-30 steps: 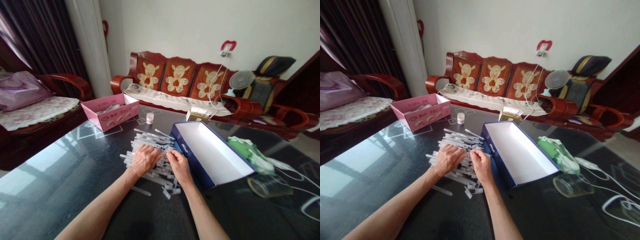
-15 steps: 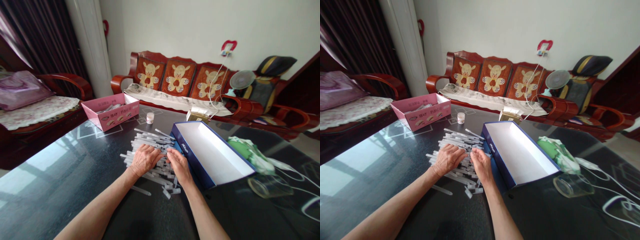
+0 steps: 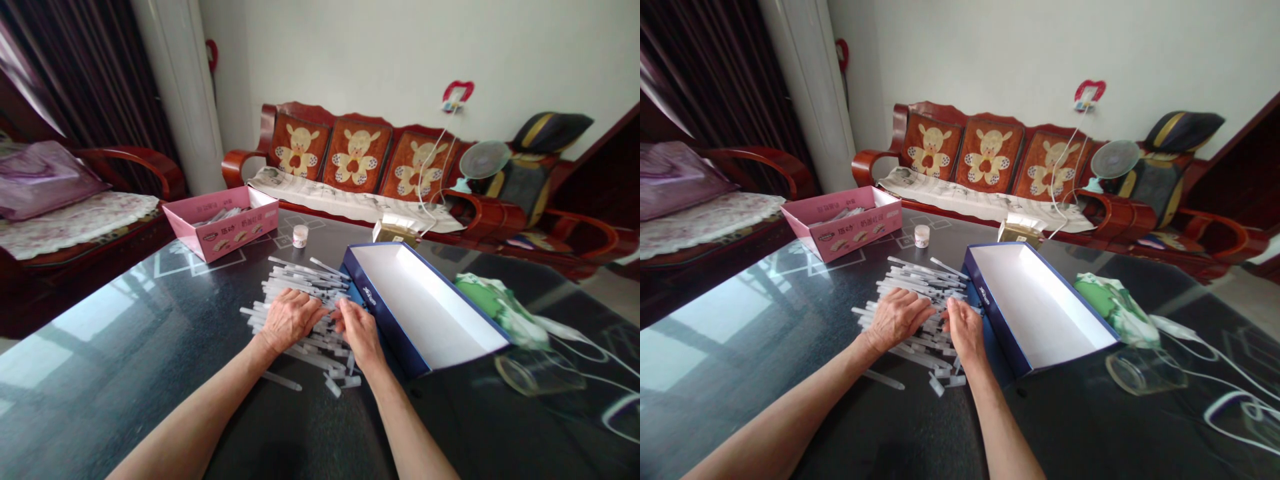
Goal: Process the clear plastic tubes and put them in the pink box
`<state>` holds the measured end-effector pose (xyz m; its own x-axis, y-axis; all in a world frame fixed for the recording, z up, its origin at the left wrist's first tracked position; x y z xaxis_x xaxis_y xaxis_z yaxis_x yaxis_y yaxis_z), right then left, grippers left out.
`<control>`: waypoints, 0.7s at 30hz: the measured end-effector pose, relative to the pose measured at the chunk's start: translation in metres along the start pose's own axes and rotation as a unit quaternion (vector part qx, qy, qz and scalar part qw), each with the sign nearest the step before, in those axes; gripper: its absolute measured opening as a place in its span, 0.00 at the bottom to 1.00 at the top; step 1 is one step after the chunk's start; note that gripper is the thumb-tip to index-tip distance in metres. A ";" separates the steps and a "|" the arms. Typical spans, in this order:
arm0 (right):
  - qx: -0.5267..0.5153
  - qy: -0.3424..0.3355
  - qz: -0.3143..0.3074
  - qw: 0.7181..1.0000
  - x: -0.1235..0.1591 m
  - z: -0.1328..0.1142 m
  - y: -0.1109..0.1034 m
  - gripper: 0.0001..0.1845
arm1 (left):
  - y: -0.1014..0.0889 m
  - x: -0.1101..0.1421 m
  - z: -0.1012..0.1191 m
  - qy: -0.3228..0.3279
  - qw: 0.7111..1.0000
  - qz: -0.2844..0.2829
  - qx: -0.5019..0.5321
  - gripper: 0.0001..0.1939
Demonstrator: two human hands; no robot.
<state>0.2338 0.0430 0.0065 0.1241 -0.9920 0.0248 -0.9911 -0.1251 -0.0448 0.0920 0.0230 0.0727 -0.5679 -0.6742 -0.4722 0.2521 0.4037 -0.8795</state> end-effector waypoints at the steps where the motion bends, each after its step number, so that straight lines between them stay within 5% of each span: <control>1: -0.003 0.006 0.000 1.000 0.000 0.002 0.001 0.23 | 0.001 0.000 0.000 0.000 1.000 -0.002 -0.001 0.16; 12: 0.097 -0.073 0.023 0.992 0.006 -0.020 0.003 0.14 | 0.006 -0.001 0.000 0.011 1.000 -0.025 0.012 0.14; 21: -0.075 -0.016 -0.025 0.997 0.002 -0.003 0.007 0.18 | 0.007 -0.002 0.001 0.017 0.999 -0.034 0.036 0.15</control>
<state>0.2264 0.0406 0.0090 0.1717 -0.9851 -0.0084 -0.9795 -0.1717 0.1058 0.0957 0.0263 0.0670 -0.6120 -0.6765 -0.4096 0.2662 0.3114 -0.9122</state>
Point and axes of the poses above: each hand's wrist, its own x-axis away from the middle knuckle, its own y-axis out of the palm, z = x × y, the point moved 9 cm from there along -x, towards the middle knuckle, and after that the axes turned 15 degrees about -z, right-handed, at the moved point
